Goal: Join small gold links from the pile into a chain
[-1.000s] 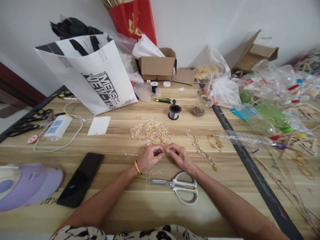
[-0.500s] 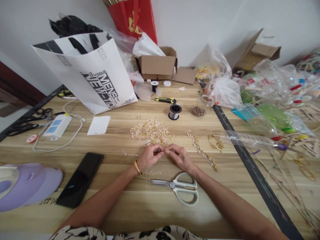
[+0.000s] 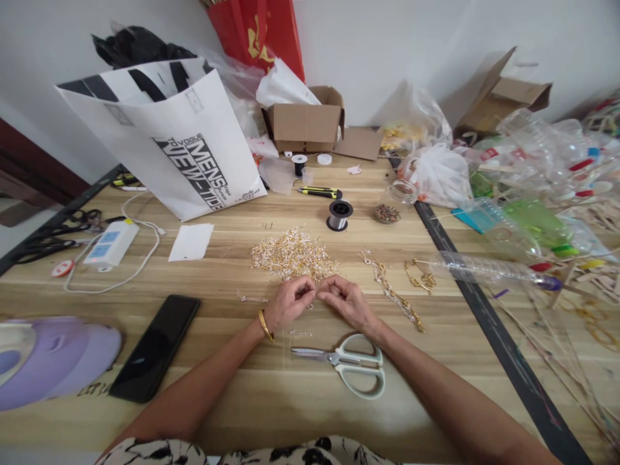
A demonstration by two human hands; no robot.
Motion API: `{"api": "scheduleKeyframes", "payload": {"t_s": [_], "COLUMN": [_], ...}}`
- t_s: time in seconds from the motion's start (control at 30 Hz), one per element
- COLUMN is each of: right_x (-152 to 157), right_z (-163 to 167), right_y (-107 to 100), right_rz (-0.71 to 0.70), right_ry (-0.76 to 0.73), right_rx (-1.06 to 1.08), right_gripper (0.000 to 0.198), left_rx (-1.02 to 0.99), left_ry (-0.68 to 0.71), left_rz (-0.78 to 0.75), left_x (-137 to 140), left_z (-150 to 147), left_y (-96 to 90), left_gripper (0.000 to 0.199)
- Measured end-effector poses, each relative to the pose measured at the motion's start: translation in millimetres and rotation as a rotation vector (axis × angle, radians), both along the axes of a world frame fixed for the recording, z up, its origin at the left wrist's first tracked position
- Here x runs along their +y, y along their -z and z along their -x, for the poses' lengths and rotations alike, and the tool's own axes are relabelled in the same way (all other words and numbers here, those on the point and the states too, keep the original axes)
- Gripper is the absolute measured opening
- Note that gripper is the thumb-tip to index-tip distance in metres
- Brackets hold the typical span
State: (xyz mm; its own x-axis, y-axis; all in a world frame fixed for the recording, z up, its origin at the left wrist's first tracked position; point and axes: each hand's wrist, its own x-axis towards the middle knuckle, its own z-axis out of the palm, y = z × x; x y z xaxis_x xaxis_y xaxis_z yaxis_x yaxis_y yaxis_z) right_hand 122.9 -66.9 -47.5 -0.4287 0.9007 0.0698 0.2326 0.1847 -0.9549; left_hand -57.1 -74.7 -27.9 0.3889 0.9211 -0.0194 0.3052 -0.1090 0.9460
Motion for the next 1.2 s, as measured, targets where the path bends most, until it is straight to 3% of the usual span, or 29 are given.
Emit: {"api": "scheduleKeyframes", "payload": {"t_s": [0.3,0.83,1.2], "right_x": [-2,0,-3], "right_z": [1,1,3], "right_y": [-3,-2,-6], "right_rz": [-0.041,0.022,-0.038], "right_ry": [-0.025,-0.011,0.014], "right_rx": [-0.056,-0.012,-0.077], "right_gripper": [0.023,0.025,0.028], "left_rx": [-0.031,-0.082,0.195], "left_ry": [0.002,0.003,0.015], "left_rz": [0.026,0.106,-0.157], "left_x": [1,3,-1], "left_z": [2,5,-4], "left_y": [8.2,8.4,-1.7], "left_gripper": [0.016,0.018,0.017]}}
